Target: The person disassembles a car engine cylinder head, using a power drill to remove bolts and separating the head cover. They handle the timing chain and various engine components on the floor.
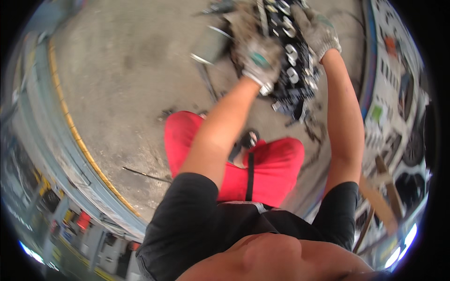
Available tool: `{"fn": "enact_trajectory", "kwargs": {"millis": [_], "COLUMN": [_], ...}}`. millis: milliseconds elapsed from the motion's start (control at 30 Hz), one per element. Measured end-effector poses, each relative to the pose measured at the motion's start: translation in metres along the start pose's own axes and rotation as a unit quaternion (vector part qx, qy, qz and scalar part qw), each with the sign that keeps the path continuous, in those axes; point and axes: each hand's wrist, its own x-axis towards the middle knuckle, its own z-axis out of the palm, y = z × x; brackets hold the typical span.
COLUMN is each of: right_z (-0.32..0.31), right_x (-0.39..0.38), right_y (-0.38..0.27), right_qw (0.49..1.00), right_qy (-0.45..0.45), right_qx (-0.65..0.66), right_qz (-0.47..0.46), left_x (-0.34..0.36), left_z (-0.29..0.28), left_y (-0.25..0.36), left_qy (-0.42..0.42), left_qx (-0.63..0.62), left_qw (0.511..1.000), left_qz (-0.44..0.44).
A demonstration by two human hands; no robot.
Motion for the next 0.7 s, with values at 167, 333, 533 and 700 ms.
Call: {"fn": "enact_trajectory", "kwargs": {"millis": [167,333,533,700], "right_z": [0.008,0.061,0.038,-0.027], "right_x": [-0.167,-0.479,-0.816,-0.797], "right_y": [0.080,0.107,-0.010,-0.134], "right_qw": [0.910,0.829,0.574,0.467], "right_qy": [0.063,-0.244,-0.628,-0.513], "right_qx": [0.322,0.237,0.204,0.327], "right_qz": [0.252,0.444,0.484,0.641], "left_x": [0.001,-0.016,-0.226,-0.412], "left_z": [-0.010,-0.133,-0.432,-0.711], "left_y": [0.015,0.042,-0.025,-0.060], "left_qy": [0.030,-0.232,-0.384,-0.627], "left_qx": [-0.072,-0.035,0.067,0.267], "left_qw": [0.995,0.942,0.718,0.512], "left_qz": [-0.063,-0.239,-0.577,-0.523]}}
